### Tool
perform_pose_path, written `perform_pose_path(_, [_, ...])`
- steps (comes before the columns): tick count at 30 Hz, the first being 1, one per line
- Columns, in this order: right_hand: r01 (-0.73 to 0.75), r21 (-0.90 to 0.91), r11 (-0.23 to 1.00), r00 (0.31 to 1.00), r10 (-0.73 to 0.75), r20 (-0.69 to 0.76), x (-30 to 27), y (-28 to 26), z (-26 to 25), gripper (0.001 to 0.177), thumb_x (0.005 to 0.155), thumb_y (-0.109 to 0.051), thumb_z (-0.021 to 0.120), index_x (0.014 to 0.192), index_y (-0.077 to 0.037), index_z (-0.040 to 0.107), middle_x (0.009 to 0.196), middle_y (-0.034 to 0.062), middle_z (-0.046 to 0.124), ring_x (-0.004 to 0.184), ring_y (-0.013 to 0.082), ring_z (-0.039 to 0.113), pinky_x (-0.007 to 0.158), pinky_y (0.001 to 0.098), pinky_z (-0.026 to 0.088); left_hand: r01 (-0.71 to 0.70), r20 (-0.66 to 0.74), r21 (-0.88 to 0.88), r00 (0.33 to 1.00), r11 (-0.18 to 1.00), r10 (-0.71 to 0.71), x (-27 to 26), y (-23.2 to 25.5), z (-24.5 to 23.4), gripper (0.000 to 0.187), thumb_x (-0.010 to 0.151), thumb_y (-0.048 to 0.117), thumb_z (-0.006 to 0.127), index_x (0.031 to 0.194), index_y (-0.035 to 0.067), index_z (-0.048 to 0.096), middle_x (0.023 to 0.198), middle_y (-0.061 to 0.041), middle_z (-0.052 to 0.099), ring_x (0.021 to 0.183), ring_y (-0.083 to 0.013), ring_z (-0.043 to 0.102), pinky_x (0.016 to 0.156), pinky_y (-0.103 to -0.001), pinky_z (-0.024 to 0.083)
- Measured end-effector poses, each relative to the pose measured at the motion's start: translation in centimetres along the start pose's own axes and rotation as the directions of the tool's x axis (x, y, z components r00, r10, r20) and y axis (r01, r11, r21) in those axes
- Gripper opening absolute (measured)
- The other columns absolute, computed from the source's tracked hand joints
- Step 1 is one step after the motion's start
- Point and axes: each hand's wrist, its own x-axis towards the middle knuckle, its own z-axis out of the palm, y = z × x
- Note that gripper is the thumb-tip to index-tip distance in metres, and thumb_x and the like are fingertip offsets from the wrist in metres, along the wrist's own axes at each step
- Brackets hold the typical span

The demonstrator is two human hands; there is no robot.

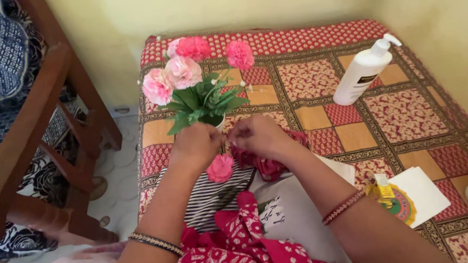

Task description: The person arranges pink artificial flowers into a white pot, wipes the pot with a cloth, and places it on a wall shelf. The person then wipes a white lotion bottle with the cloth and places it on the shelf next to the pot.

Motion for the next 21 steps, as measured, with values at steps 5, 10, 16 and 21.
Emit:
perform_pose_path(5, [0.043, -0.129, 0.991, 0.999, -0.042, 0.013, -0.2, 3.0, 2.6, 0.019, 0.079, -0.011, 0.074, 0.097, -0.006, 0.078, 0.087, 0.0107, 0.079, 0.078, 0.0195, 0.076, 0.074, 0.0341, 0.058, 0.06, 0.067, 0.029, 0.996, 0.998, -0.062, 0.0, -3.6, 4.4, 0.019, 0.09, 0.023, 0.066, 0.103, 0.021, 0.08, 0.104, -0.019, 0.073, 0.102, -0.0378, 0.07, 0.091, -0.05, 0.055])
perform_pose_path(10, [0.036, -0.18, 0.983, 0.999, -0.041, -0.024, 0.0, 4.8, 4.2, 0.022, 0.08, -0.013, 0.073, 0.102, -0.008, 0.077, 0.091, 0.0129, 0.077, 0.082, 0.0227, 0.076, 0.076, 0.0353, 0.059, 0.024, 0.091, -0.018, 0.996, 1.0, -0.022, 0.4, -6.3, 7.9, 0.033, 0.086, 0.01, 0.061, 0.115, 0.017, 0.075, 0.109, -0.021, 0.072, 0.105, -0.0373, 0.069, 0.092, -0.049, 0.054])
perform_pose_path(16, [0.021, -0.382, 0.924, 0.999, -0.033, -0.023, 1.2, 6.5, 6.0, 0.029, 0.078, -0.021, 0.077, 0.103, -0.006, 0.073, 0.096, 0.0167, 0.074, 0.09, 0.0332, 0.072, 0.082, 0.0436, 0.056, 0.027, 0.055, 0.063, 0.998, 0.998, -0.03, 1.2, -8.5, 10.8, 0.033, 0.09, 0.005, 0.056, 0.121, 0.007, 0.067, 0.109, -0.025, 0.071, 0.106, -0.0408, 0.068, 0.093, -0.051, 0.053])
perform_pose_path(21, [0.027, -0.399, 0.917, 0.999, -0.011, 0.043, 2.3, 8.4, 7.1, 0.036, 0.074, -0.019, 0.079, 0.106, -0.004, 0.07, 0.094, 0.0156, 0.075, 0.089, 0.0324, 0.072, 0.08, 0.0434, 0.057, -0.015, -0.015, 0.079, 1.0, 0.997, 0.016, 2.0, -10.2, 12.7, 0.03, 0.086, 0.009, 0.062, 0.115, 0.005, 0.069, 0.111, -0.023, 0.072, 0.109, -0.0388, 0.068, 0.095, -0.048, 0.053])
